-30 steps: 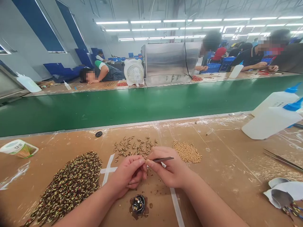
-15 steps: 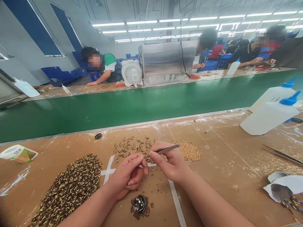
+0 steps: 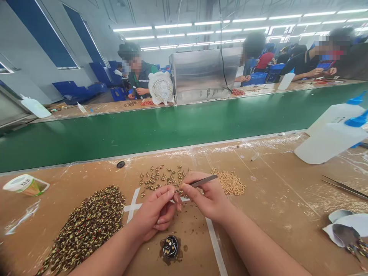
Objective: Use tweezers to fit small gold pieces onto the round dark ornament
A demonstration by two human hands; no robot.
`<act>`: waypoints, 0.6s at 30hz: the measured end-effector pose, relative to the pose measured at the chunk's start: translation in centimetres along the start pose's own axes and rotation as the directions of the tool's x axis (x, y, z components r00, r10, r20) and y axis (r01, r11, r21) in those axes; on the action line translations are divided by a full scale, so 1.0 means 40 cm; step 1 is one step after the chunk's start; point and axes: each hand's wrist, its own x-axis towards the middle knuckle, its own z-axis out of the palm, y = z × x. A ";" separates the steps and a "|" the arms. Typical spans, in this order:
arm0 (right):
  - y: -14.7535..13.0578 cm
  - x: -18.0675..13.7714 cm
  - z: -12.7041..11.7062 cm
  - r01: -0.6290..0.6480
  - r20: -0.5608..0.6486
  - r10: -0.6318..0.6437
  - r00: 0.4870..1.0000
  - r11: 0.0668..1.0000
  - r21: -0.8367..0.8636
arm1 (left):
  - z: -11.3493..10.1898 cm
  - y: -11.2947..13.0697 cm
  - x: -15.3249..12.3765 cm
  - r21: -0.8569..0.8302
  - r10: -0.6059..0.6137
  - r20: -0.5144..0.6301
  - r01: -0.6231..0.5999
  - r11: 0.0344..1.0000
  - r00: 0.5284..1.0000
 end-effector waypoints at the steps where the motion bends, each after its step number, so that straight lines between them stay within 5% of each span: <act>1: -0.001 0.000 0.000 0.009 0.001 -0.009 1.000 1.000 -0.003 | -0.001 0.000 0.000 -0.004 0.003 -0.008 -0.003 1.000 1.000; 9: -0.002 -0.006 0.004 -0.110 -0.027 0.112 0.993 0.992 0.064 | 0.001 -0.015 0.000 0.052 0.022 -0.034 -0.020 0.998 0.999; 12: 0.006 -0.013 0.009 -0.153 -0.076 0.169 0.983 0.972 0.176 | 0.012 0.032 -0.027 0.354 0.142 -0.143 -0.084 0.932 0.979; 15: 0.017 -0.018 0.019 -0.223 -0.095 0.250 0.964 0.946 0.234 | -0.014 0.137 -0.083 0.841 0.377 -0.222 -0.019 0.541 0.899; 18: 0.030 -0.017 0.033 -0.265 -0.058 0.288 0.956 0.930 0.255 | -0.103 0.266 -0.144 0.932 0.473 -0.354 0.347 0.106 0.807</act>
